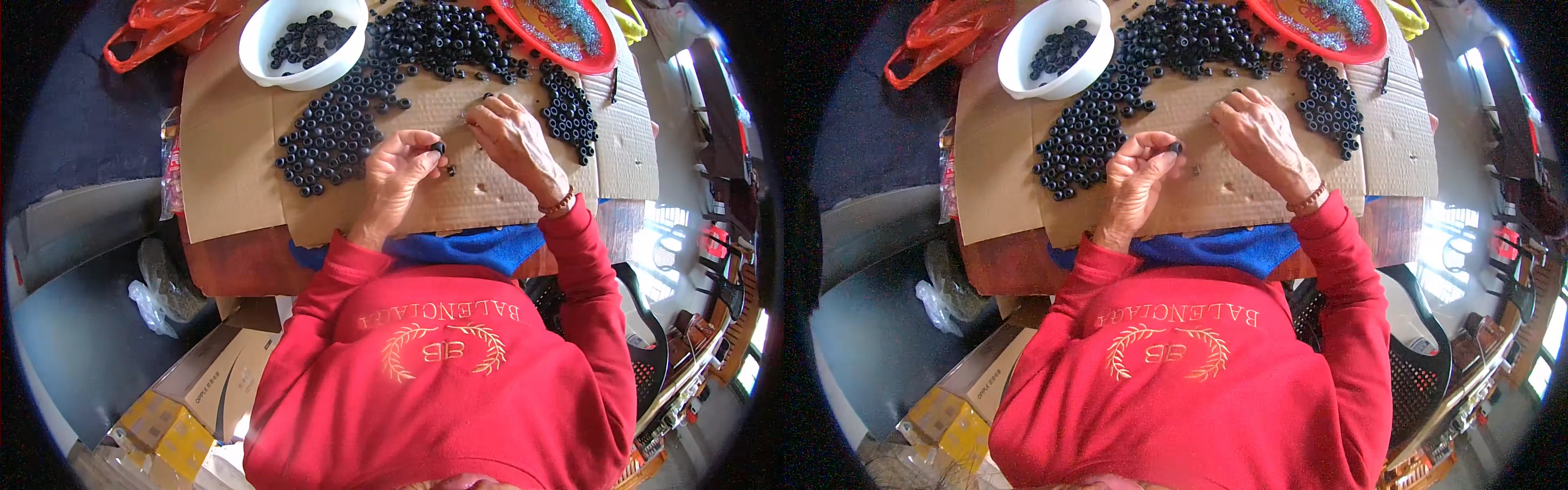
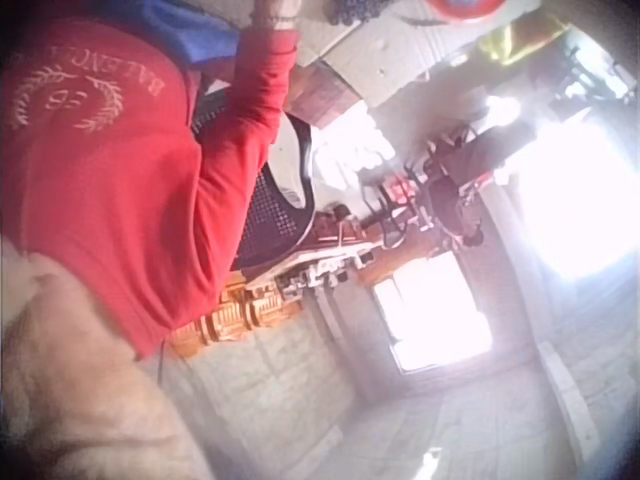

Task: The person assembles small black plastic components by hand, inserting tiny clear beads into them.

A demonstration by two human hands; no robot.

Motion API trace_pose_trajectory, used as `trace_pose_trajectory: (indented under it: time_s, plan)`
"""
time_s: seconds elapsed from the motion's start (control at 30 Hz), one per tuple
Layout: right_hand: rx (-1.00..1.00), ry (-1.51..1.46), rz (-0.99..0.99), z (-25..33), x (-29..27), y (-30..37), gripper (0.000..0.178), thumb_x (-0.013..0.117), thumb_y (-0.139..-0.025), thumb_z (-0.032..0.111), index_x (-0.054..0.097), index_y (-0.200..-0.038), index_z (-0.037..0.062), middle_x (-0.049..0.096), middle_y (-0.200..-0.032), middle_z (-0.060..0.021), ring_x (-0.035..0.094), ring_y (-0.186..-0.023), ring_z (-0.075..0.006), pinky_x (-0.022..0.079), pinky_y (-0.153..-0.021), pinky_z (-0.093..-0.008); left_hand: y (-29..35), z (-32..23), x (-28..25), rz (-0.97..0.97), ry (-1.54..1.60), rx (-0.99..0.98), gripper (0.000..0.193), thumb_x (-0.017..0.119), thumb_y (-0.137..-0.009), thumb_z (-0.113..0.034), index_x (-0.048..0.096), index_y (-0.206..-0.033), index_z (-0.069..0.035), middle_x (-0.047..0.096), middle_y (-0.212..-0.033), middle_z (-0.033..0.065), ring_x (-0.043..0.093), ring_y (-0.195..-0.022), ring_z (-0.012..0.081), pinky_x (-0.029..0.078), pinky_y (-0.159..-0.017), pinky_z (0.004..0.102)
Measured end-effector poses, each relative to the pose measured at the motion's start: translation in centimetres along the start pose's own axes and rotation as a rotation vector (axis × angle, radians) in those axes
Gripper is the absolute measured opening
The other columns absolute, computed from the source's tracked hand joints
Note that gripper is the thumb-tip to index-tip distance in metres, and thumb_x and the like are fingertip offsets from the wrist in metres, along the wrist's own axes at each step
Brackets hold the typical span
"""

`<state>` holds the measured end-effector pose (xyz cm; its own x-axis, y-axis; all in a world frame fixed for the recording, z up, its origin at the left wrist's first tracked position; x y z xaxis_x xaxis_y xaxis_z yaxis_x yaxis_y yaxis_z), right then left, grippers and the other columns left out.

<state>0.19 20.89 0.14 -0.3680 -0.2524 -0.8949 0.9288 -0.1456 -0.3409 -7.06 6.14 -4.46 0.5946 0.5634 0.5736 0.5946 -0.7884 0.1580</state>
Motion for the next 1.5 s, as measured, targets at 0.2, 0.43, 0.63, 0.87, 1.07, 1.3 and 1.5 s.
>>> trace_pose_trajectory:
  time_s: [0.2, 0.43, 0.63, 0.87, 1.07, 1.3, 1.5]
  plan:
    - [-0.022, -0.065, 0.043, 0.4, -0.3, -0.1, 0.011, 0.060, -0.073, 0.009, 0.055, -0.081, 0.0037, 0.054, -0.077, -0.0099, 0.054, -0.076, -0.0285, 0.044, -0.066, -0.0382, 0.0, 0.1, 0.0, 0.015, 0.017, 0.014, 0.017, 0.058, -0.082, 0.002, 0.057, -0.098, -0.001, 0.060, -0.091, 0.0049, 0.060, -0.076, 0.0116, 0.048, -0.065, 0.0213]
    - [0.040, -0.017, 0.004, 0.8, -0.1, 0.4, 0.011, 0.059, -0.073, 0.011, 0.054, -0.080, 0.0047, 0.054, -0.077, -0.0090, 0.053, -0.077, -0.0277, 0.042, -0.067, -0.0389, 0.0, 0.1, -0.1, 0.025, 0.011, 0.004, 0.020, 0.059, -0.081, 0.001, 0.057, -0.100, -0.001, 0.062, -0.090, 0.0042, 0.061, -0.077, 0.0111, 0.049, -0.070, 0.0228]
    - [0.147, 0.046, -0.019, 0.9, 0.3, 0.6, 0.012, 0.058, -0.073, 0.011, 0.055, -0.083, 0.0054, 0.053, -0.080, -0.0093, 0.052, -0.080, -0.0286, 0.041, -0.070, -0.0398, -0.1, 0.2, -0.3, 0.020, 0.053, -0.017, 0.020, 0.059, -0.081, 0.002, 0.058, -0.100, -0.002, 0.062, -0.091, 0.0043, 0.061, -0.077, 0.0117, 0.049, -0.070, 0.0229]
    - [0.117, 0.092, -0.036, 1.0, 0.4, 1.2, 0.014, 0.059, -0.072, 0.010, 0.058, -0.085, 0.0057, 0.053, -0.083, -0.0099, 0.051, -0.082, -0.0296, 0.041, -0.069, -0.0395, 0.1, -0.1, -0.1, 0.009, 0.144, -0.050, 0.018, 0.058, -0.081, 0.002, 0.058, -0.099, -0.001, 0.060, -0.089, 0.0050, 0.061, -0.076, 0.0134, 0.048, -0.064, 0.0226]
    - [0.012, 0.291, -0.189, 2.5, -0.5, 1.7, 0.019, 0.058, -0.071, 0.009, 0.058, -0.089, 0.0086, 0.055, -0.089, -0.0063, 0.052, -0.086, -0.0234, 0.039, -0.071, -0.0359, 0.1, 0.0, -0.2, 0.006, 0.170, -0.040, 0.018, 0.058, -0.081, 0.002, 0.058, -0.099, -0.001, 0.061, -0.091, 0.0061, 0.061, -0.076, 0.0134, 0.048, -0.065, 0.0225]
    - [0.109, 0.192, -0.208, 1.7, -2.0, 2.3, 0.016, 0.060, -0.075, 0.009, 0.058, -0.091, 0.0094, 0.056, -0.086, -0.0035, 0.052, -0.083, -0.0223, 0.039, -0.071, -0.0348, 0.0, -0.2, -0.1, 0.011, 0.145, -0.038, 0.019, 0.058, -0.081, 0.002, 0.059, -0.099, -0.002, 0.061, -0.091, 0.0060, 0.060, -0.076, 0.0133, 0.048, -0.066, 0.0228]
    - [0.163, 0.139, -0.239, 0.7, -2.6, 2.8, 0.012, 0.062, -0.075, 0.009, 0.061, -0.087, 0.0101, 0.055, -0.083, -0.0035, 0.052, -0.082, -0.0227, 0.040, -0.070, -0.0342, 0.0, -0.3, -0.1, 0.040, 0.156, -0.048, 0.017, 0.057, -0.081, 0.004, 0.059, -0.098, -0.002, 0.062, -0.094, 0.0058, 0.061, -0.079, 0.0121, 0.051, -0.072, 0.0236]
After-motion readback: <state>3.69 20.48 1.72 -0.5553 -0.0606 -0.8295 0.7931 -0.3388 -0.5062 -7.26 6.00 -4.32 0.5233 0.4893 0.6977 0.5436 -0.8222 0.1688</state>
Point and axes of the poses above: each hand's wrist, its own y-axis away from the middle knuckle, its own x-axis out of the palm, z = x × y, the point moved 5 cm from there along -y, towards the middle knuckle
